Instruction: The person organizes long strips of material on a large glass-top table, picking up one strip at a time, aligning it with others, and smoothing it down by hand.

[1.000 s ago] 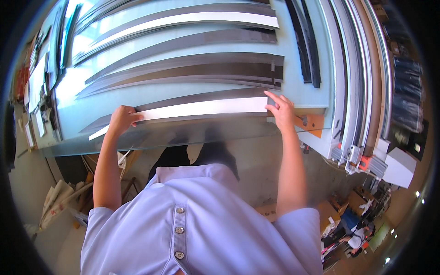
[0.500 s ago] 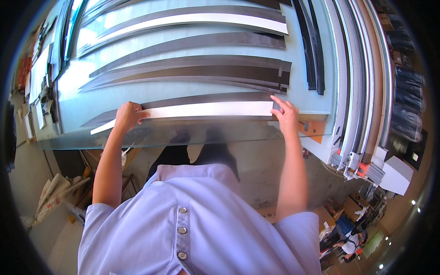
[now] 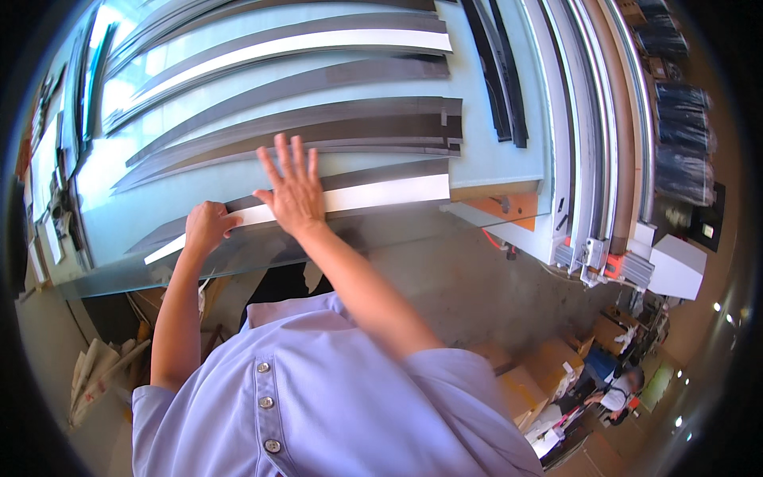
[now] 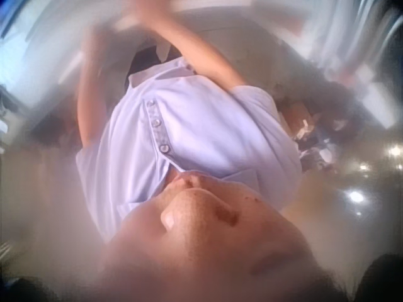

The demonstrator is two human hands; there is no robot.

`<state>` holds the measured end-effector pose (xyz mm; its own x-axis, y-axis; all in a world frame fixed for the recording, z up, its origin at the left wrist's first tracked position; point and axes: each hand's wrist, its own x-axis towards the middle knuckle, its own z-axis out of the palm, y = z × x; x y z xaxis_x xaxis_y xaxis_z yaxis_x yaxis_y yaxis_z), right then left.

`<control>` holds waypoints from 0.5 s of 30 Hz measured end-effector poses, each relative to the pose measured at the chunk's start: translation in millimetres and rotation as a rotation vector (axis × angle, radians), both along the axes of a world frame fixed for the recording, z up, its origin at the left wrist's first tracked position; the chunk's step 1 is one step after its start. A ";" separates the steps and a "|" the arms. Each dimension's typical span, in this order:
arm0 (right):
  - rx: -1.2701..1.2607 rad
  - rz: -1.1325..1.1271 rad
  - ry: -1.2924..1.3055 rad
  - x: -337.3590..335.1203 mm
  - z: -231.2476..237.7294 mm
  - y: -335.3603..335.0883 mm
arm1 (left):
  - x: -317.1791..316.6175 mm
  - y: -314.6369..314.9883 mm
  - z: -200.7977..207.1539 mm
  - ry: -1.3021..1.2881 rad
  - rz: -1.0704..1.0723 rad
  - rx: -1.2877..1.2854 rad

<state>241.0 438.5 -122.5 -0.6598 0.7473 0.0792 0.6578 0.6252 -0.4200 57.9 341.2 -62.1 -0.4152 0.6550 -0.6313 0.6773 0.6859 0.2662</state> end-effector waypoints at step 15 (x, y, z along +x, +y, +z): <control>0.314 -0.617 -0.281 259.7 -22.3 139.3 | 9.6 11.0 0.2 -0.029 -0.043 0.009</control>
